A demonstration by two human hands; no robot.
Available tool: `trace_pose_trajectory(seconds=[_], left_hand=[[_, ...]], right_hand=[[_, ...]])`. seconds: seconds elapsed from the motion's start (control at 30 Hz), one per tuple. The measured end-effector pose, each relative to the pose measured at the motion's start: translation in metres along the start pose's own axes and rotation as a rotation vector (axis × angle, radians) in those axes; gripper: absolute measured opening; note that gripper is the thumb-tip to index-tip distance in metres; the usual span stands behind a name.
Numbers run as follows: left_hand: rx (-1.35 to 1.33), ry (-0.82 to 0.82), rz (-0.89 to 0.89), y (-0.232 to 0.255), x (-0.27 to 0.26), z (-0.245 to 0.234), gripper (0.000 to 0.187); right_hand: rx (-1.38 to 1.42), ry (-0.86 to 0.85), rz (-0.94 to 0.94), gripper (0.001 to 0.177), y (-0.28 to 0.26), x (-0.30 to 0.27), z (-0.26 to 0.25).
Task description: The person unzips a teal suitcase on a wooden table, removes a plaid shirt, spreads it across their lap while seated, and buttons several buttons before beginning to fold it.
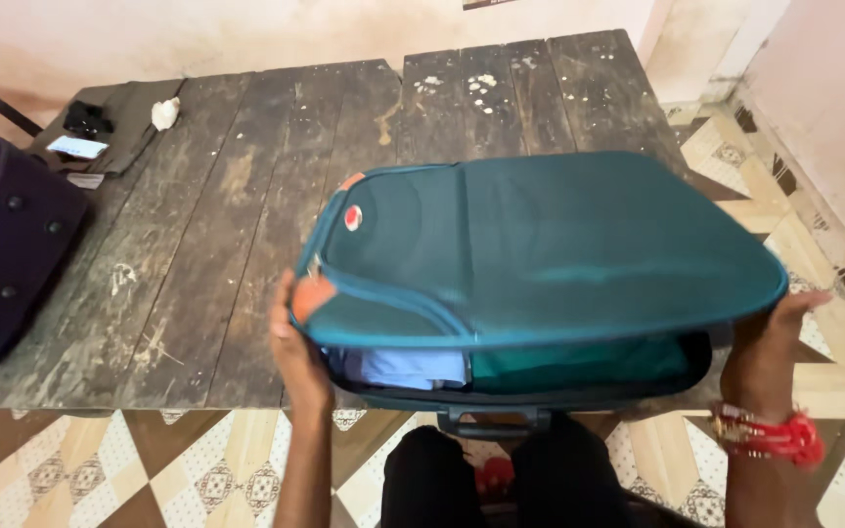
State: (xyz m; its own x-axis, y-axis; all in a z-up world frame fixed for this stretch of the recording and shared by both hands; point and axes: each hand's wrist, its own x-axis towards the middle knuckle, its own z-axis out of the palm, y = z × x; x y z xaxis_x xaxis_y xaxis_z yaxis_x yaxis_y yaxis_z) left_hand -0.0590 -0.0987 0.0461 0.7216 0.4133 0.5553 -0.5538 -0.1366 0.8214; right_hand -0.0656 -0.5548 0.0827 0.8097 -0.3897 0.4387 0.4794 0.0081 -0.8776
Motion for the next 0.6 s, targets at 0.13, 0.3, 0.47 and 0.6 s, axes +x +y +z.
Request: trace_pose_trajectory(seconds=[0.13, 0.3, 0.47, 0.6], left_hand=[[-0.191, -0.069, 0.228, -0.032, 0.068, 0.019, 0.089], [0.019, -0.104, 0.269, -0.143, 0.137, 0.045, 0.07], [0.527, -0.139, 0.106, -0.175, 0.179, 0.072, 0.052], [1.047, -0.233, -0.433, -0.097, 0.173, 0.106, 0.087]], right_hand=[[-0.017, -0.015, -0.096, 0.099, 0.014, 0.061, 0.008], [-0.064, -0.177, -0.222, 0.053, 0.075, 0.144, 0.02], [-0.633, -0.067, -0.441, 0.034, 0.132, 0.201, 0.032], [-0.471, -0.204, -0.376, 0.062, 0.135, 0.211, 0.057]])
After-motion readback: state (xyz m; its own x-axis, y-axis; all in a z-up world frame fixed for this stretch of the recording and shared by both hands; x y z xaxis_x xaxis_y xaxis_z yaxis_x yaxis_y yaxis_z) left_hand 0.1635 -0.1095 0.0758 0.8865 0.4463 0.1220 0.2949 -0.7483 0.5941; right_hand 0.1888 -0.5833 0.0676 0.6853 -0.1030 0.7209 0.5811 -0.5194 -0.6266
